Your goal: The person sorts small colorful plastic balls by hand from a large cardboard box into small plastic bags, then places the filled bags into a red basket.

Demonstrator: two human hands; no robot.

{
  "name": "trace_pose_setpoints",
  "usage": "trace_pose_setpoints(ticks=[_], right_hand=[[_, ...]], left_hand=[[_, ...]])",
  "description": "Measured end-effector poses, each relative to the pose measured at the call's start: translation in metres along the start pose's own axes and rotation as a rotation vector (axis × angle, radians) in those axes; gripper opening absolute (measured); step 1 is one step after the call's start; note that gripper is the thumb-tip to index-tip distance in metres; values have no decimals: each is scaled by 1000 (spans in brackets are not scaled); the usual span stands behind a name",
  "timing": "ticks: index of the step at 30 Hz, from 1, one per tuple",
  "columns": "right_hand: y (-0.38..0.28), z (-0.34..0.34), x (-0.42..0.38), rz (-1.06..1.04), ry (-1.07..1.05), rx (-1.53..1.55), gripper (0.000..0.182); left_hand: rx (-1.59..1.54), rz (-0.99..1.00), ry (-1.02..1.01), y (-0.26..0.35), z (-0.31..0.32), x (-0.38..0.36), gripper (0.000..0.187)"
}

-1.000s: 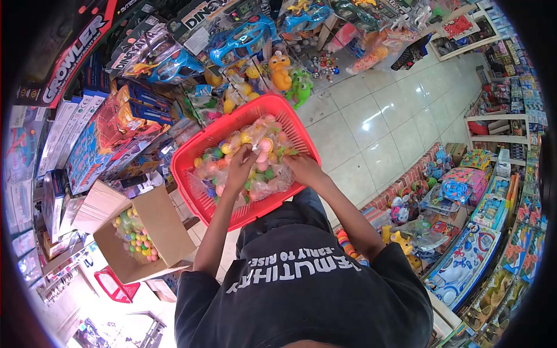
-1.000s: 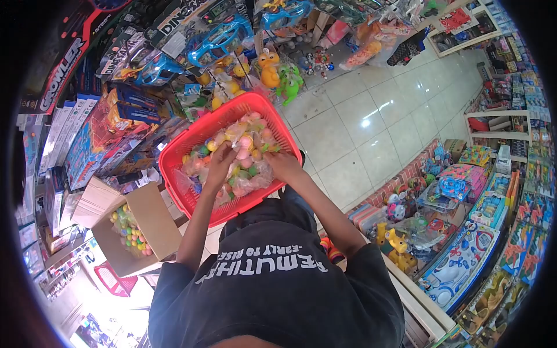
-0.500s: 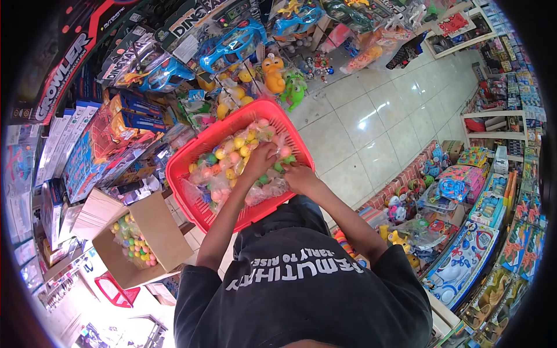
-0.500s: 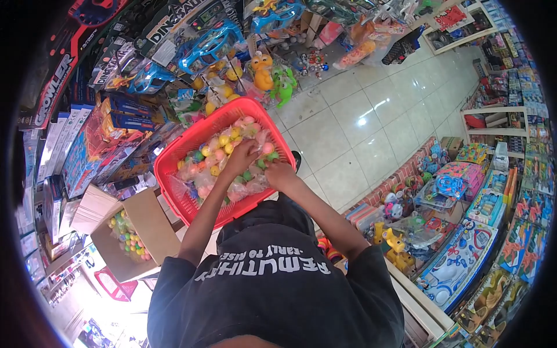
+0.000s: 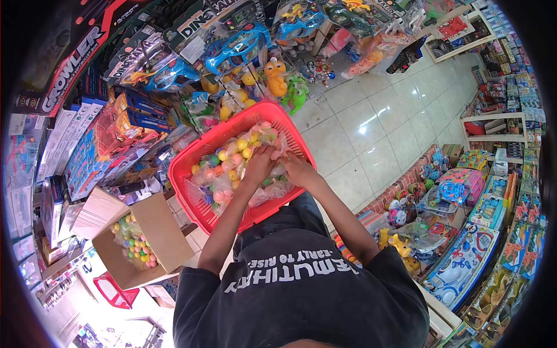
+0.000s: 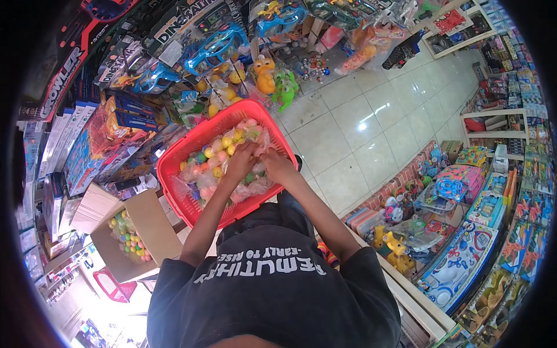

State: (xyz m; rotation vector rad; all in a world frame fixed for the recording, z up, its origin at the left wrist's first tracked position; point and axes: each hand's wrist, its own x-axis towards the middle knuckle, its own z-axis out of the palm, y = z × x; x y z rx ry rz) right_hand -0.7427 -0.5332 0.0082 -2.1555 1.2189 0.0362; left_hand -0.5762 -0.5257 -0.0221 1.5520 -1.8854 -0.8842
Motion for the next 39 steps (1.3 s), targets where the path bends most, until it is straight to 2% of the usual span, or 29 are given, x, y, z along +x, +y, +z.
trace_pose_setpoints(ticks=[2, 4, 8, 14, 17, 19, 23, 24, 25, 26, 28, 29, 30, 31, 33, 35, 36, 38, 39], right_hand=[[5, 11, 0, -54, -7, -32, 36], [1, 15, -1, -43, -278, -246, 41], [-10, 11, -14, 36, -187, -210, 38], [-13, 5, -11, 91, -282, -294, 32], [-4, 11, -6, 61, -310, -327, 33], [0, 10, -4, -49, -311, -377, 32], [-4, 6, -16, 34, -248, -207, 31], [-7, 4, -25, 30, -156, -109, 29], [-10, 1, -33, 26, -64, -12, 28], [-13, -3, -40, 26, -60, -15, 28], [-24, -16, -58, -166, 178, 144, 22], [-32, -25, -70, -172, 180, 140, 22], [-46, -39, -84, -99, 212, 335, 20], [-53, -46, -94, -28, 243, 530, 17], [-47, -39, -112, -20, 296, 568, 17], [-32, -24, -130, -12, 345, 607, 16], [-18, -11, -135, 39, 285, 623, 16], [15, 23, -141, 77, 223, 637, 17], [34, 48, -143, 148, 87, 641, 15]], left_hand=[[75, 97, -36, -7, 0, -7, 37], [58, 86, -44, -9, 4, -12, 37], [5, 130, -68, -8, 8, -13, 38], [11, 73, -125, -4, 5, -22, 39], [47, 40, -120, -10, 9, -24, 37], [66, 76, -131, -13, 10, -24, 35], [14, 168, -152, -14, 3, -26, 30], [14, 173, -150, -10, -1, -29, 30], [34, 209, -102, -5, -8, -33, 29], [55, 245, -54, 2, -15, -38, 28], [47, 254, 23, 15, -29, -52, 28], [41, 260, 96, 23, -37, -60, 27], [46, 262, 103, 30, -46, -70, 27], [-69, 216, 92, 38, -55, -80, 24], [-179, 174, 88, 52, -70, -102, 20], [-598, -152, -160, 62, -78, -127, 20], [-593, -147, -150, 61, -78, -138, 20], [-943, -235, -346, 59, -72, -160, 24], [-939, -237, -336, 58, -68, -172, 24]])
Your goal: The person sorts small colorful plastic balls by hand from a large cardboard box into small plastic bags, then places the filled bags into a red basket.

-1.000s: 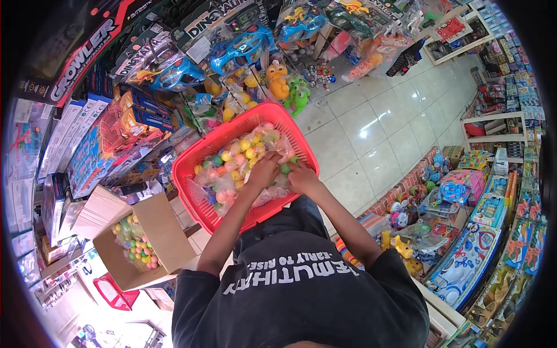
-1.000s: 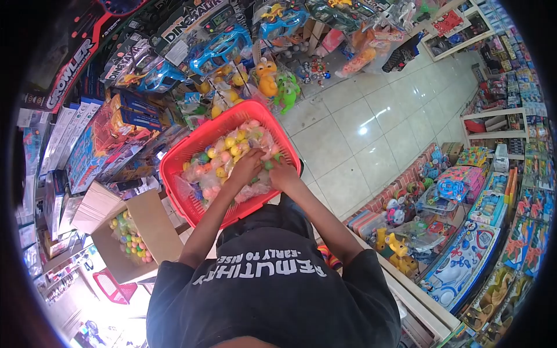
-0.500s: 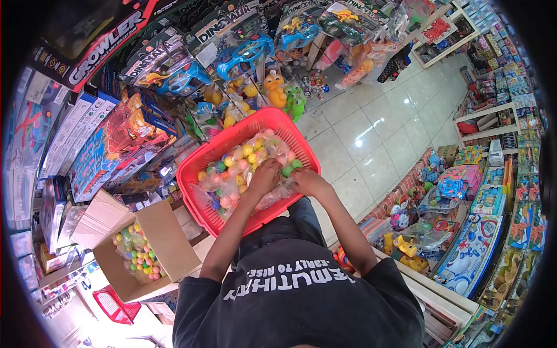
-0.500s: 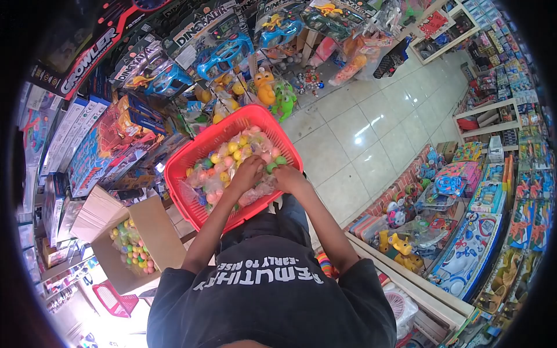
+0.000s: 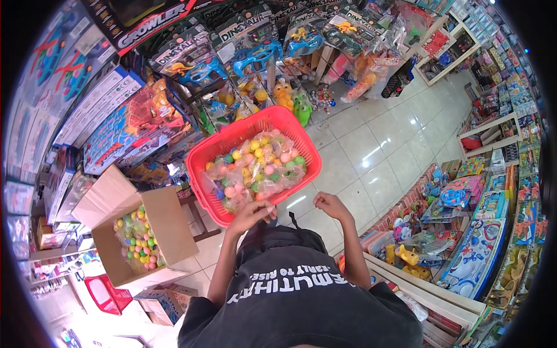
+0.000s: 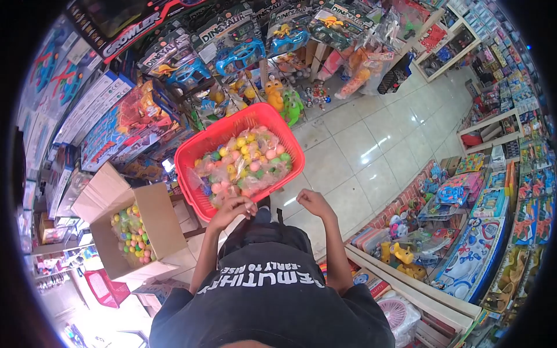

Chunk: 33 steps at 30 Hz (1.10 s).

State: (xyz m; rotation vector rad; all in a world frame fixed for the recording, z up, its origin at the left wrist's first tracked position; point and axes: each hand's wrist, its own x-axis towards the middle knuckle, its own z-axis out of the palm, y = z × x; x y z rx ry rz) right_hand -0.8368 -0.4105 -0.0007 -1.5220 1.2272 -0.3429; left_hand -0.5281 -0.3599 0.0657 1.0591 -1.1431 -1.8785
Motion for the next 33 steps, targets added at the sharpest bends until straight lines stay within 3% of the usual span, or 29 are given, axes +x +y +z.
trace_pose_setpoints(ticks=[2, 5, 7, 9, 10, 12, 15, 24, 27, 28, 31, 33], right_hand=[[63, 25, 4, 145, -167, -46, 15], [113, 69, 0, 352, -348, -121, 23], [135, 104, -12, 472, -327, 53, 26], [163, 138, -24, 535, -278, 180, 25], [172, 151, -32, 541, -255, 210, 25], [171, 164, -46, 526, -258, 177, 24], [166, 169, -60, 450, -323, -32, 20], [167, 190, -75, 581, -321, 37, 22], [154, 208, -73, 579, -306, 33, 21], [150, 216, -71, 573, -319, 25, 21], [136, 248, -63, 562, -331, 48, 20], [123, 279, -59, 490, -343, 9, 19]], left_hand=[[61, -100, -112, -20, 4, -11, 27], [139, -157, -25, -91, 4, -25, 26], [206, -150, 52, -149, -2, -34, 25], [575, -122, 202, -216, -16, -49, 25], [575, -117, 214, -237, -18, -61, 25], [630, -274, 323, -268, -19, -87, 27], [580, -323, 441, -291, -14, -130, 28], [562, -516, 795, -348, 4, -213, 33], [427, -371, 763, -351, 3, -237, 37], [421, -373, 779, -356, -3, -244, 37], [374, -416, 573, -369, -25, -274, 38], [359, -404, 601, -364, -35, -303, 38]])
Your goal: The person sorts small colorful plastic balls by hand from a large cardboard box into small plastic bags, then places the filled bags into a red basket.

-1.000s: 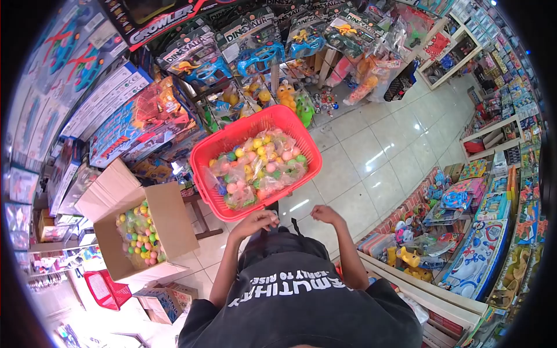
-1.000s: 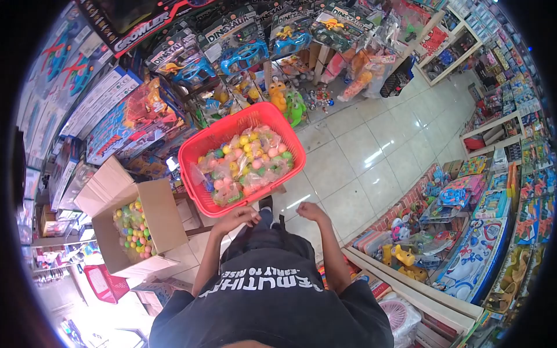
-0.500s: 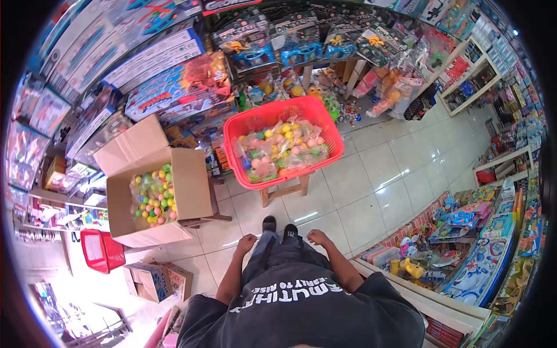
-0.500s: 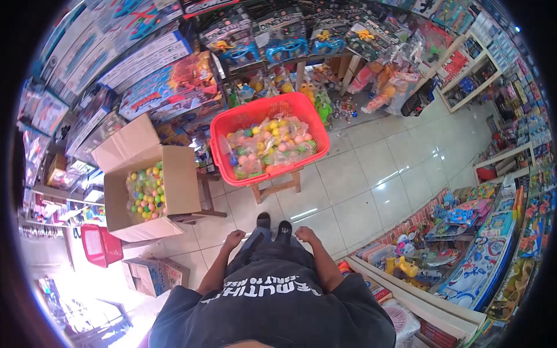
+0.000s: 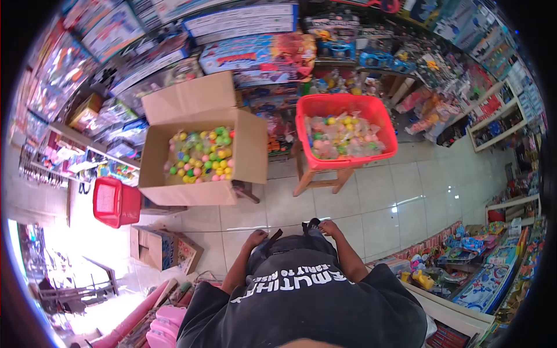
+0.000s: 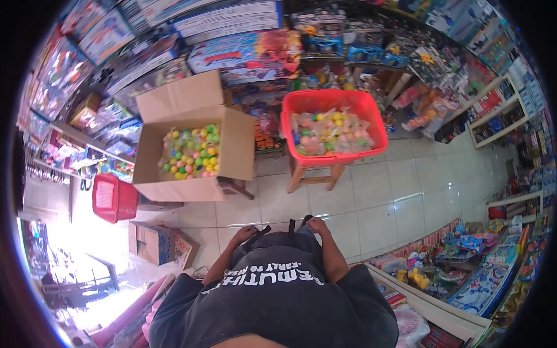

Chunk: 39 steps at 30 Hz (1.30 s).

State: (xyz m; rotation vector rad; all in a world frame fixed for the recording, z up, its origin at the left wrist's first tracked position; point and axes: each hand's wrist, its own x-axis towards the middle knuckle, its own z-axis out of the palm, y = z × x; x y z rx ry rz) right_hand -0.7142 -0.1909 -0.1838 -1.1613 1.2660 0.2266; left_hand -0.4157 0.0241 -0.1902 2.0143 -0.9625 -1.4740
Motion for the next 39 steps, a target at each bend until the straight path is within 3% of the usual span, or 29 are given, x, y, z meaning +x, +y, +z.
trace_pose_setpoints(ticks=[2, 5, 11, 14, 19, 27, 31, 33, 36, 37, 39], right_hand=[[-9, 32, 12, -72, -4, 6, 16], [-21, 83, 34, -143, -68, -79, 16], [-96, 165, 22, -250, -131, -369, 27], [-135, 198, 13, -413, -211, -464, 29], [-191, 226, -7, -573, -315, -569, 24], [-329, 233, -76, -532, -592, -155, 23], [-393, 235, -88, -677, -441, -43, 20], [-415, 234, -70, -643, -385, 21, 19], [-433, 230, -14, -816, -103, -179, 18], [-431, 229, 7, -801, -100, -172, 18], [-438, 226, 42, -796, 90, -456, 23]], left_hand=[[-47, 1, 55, 2, -26, -26, 39], [-66, -56, 218, -67, -37, -22, 33], [-311, -192, 235, -93, -82, -80, 30], [-332, 0, 453, -125, -93, -85, 25], [-389, 118, 626, -72, -132, -110, 20], [-381, 351, 780, 55, -227, -123, 17], [-328, 451, 820, 105, -280, -123, 20], [-227, 498, 830, 117, -304, -111, 20], [-221, 457, 744, 123, -336, -77, 19], [-222, 448, 729, 125, -343, -67, 19], [-146, 438, 607, 131, -361, -42, 21]])
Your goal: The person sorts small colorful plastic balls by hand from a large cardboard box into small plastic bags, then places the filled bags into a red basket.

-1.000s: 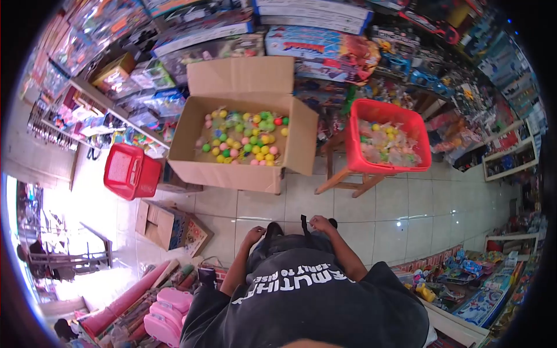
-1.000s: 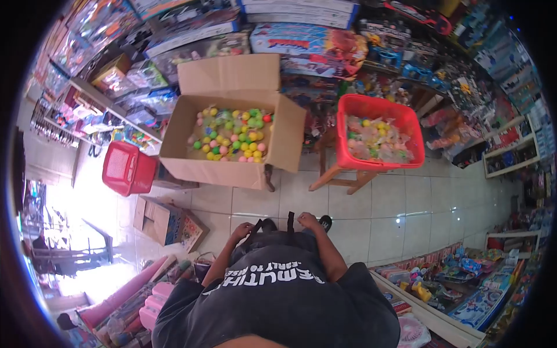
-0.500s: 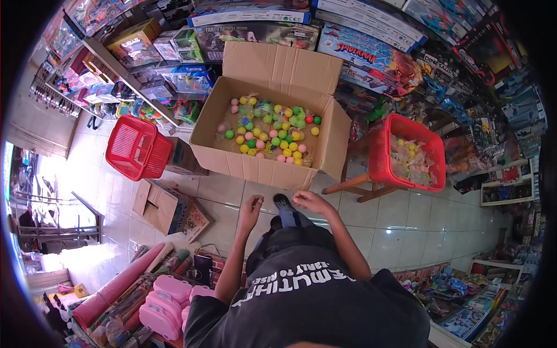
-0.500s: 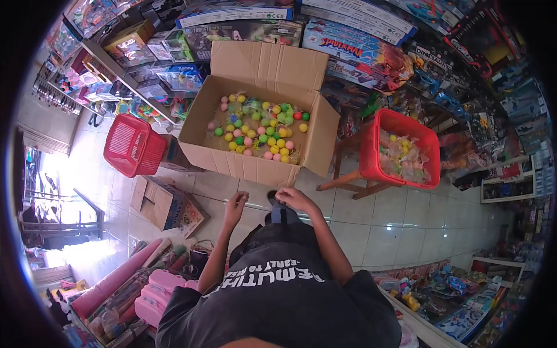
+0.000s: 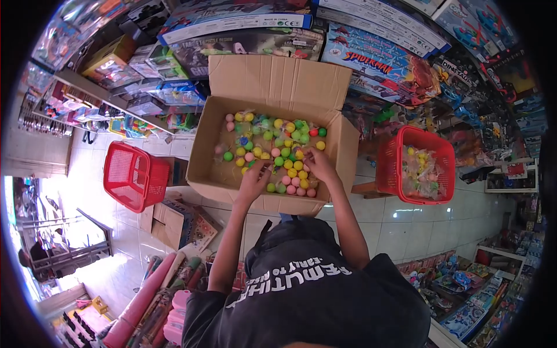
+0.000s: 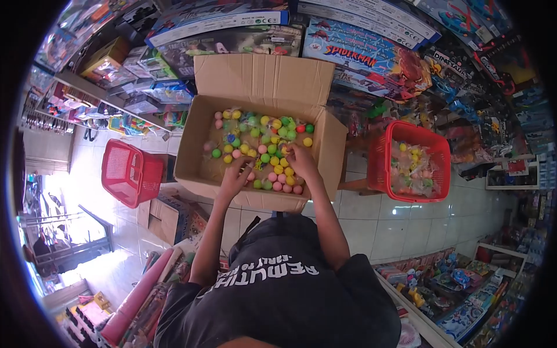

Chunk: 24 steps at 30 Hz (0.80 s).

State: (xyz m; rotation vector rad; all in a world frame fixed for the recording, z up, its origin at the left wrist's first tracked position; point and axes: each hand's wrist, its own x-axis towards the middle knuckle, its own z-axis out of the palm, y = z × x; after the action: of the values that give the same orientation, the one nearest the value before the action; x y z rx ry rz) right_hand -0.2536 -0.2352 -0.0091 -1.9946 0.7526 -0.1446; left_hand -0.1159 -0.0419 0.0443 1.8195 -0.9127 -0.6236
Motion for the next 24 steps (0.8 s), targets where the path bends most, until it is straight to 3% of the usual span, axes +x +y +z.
trace_pose_setpoints(ticks=[1, 3, 8, 12, 16, 21, 23, 24], right_hand=[[-1, 0, 6, 11, -1, 9, 23], [-2, 3, 18, 14, 135, -340, 33], [5, 10, 48, 187, 38, -450, 31], [20, 18, 64, 209, -89, -424, 28], [30, 26, 71, 242, -31, -410, 23], [22, 18, 59, 117, -134, -260, 24], [1, 11, 52, 85, -156, -212, 23], [-6, 9, 51, 48, -167, -164, 22]], left_hand=[[7, -10, -59, -12, 2, 12, 24], [85, 4, -163, -33, 9, 33, 26], [221, -67, -476, -69, 22, 64, 31], [291, -131, -522, -68, 23, 76, 32], [244, -116, -505, -75, 26, 81, 34], [261, -164, -589, -76, 31, 87, 40], [230, 57, -456, -83, 33, 84, 45], [229, 55, -456, -76, 33, 83, 45]])
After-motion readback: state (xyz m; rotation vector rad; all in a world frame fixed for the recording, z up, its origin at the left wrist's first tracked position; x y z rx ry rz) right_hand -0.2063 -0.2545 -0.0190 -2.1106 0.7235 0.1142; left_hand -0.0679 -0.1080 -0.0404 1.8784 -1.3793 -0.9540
